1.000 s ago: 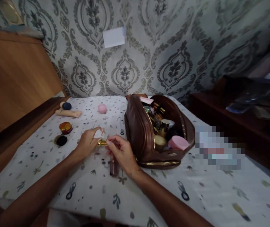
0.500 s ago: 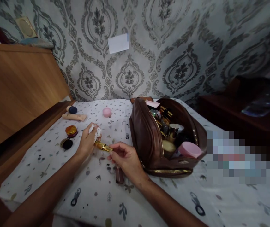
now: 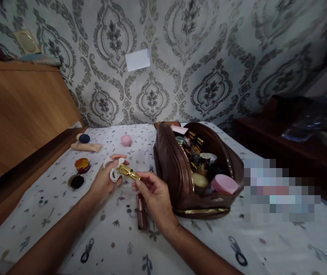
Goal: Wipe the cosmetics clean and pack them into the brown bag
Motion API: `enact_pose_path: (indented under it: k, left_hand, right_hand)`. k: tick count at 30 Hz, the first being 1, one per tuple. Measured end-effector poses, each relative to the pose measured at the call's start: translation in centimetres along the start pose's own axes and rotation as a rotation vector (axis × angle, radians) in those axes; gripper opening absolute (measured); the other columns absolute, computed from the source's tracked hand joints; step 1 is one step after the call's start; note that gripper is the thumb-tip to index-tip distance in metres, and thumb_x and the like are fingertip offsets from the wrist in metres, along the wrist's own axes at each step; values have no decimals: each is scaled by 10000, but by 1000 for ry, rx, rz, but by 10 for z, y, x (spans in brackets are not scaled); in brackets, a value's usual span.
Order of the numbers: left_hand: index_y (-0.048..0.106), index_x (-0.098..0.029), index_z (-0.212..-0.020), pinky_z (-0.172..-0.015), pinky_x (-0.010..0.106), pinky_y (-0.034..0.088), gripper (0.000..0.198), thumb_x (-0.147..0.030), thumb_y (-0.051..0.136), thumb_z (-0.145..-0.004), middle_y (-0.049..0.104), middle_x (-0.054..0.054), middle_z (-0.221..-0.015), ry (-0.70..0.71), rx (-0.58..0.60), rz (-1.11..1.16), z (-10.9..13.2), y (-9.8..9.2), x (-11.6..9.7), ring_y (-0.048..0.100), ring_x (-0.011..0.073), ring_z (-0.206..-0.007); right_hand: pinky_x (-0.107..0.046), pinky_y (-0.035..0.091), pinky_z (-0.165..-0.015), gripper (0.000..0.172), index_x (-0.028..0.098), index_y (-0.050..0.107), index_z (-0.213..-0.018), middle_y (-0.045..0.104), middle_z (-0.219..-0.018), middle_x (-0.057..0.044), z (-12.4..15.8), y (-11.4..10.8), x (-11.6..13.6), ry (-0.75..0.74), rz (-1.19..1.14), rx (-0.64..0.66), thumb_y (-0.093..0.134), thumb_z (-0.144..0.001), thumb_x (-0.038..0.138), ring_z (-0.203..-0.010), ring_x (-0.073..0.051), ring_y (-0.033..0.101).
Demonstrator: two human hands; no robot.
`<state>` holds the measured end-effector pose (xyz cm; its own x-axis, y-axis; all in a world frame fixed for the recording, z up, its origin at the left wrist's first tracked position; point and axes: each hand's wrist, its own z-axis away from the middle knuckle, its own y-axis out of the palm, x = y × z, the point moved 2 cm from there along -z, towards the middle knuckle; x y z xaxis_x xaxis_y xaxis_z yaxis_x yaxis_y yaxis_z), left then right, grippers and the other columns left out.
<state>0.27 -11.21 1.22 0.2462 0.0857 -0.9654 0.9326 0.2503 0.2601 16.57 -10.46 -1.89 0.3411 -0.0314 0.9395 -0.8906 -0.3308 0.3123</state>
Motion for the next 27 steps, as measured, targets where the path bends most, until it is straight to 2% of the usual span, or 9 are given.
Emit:
enact_pose_path:
  k: [4,7,10,13,17,24,27]
  left_hand:
    - [685,-231,-1077,-449,167,360,384,-433,753,-758,641,21,-894,-8,158,-161,6,-3,2,494,88,-577]
    - [694,-244,-1101,-490,170,390,383,-437,748,-774,627,21,-910,-5,242,-235,7,-7,0,512,103,-617]
    - [719,-228,-1089,-567,192,433,374,-360,783,-746,649,25,-911,54,296,-324,6,-9,-8,540,128,-667]
    - [740,-197,-1017,-596,201,422,324,-302,805,-717,682,33,-860,92,304,-395,6,-12,-18,565,149,-682]
    - [707,-176,-968,-587,215,404,257,-357,736,-788,673,30,-745,99,356,-466,7,-13,-22,565,152,-649]
    - [622,-163,-966,-533,201,378,357,-499,644,-849,567,-34,-673,93,398,-576,14,-17,-20,483,104,-572]
    - [585,-165,-848,-483,197,361,398,-563,589,-859,534,-45,-615,58,332,-580,17,-16,-13,455,88,-509]
  right_hand:
    - [-248,531,-635,363,216,692,-981,690,-778,2,1,0,3,1,-34,-6,779,-762,492,-695,-135,641]
    - [-230,499,-570,374,202,673,-943,647,-718,25,0,0,1,9,-30,-7,804,-730,480,-611,-111,594]
    - [-221,476,-516,390,200,639,-904,624,-669,39,0,1,-1,28,-27,-20,810,-715,495,-553,-101,561]
    - [-208,448,-467,419,201,592,-834,627,-619,40,0,2,-2,44,-30,-16,816,-695,527,-495,-92,535]
    - [-199,432,-424,446,197,560,-754,632,-578,35,2,3,0,67,-12,17,822,-677,550,-440,-84,516]
    - [-205,451,-422,439,188,586,-727,630,-567,28,2,2,4,88,44,27,826,-667,551,-439,-94,535]
    - [-214,459,-433,400,189,608,-731,630,-584,21,4,2,7,48,89,51,818,-684,527,-471,-109,560]
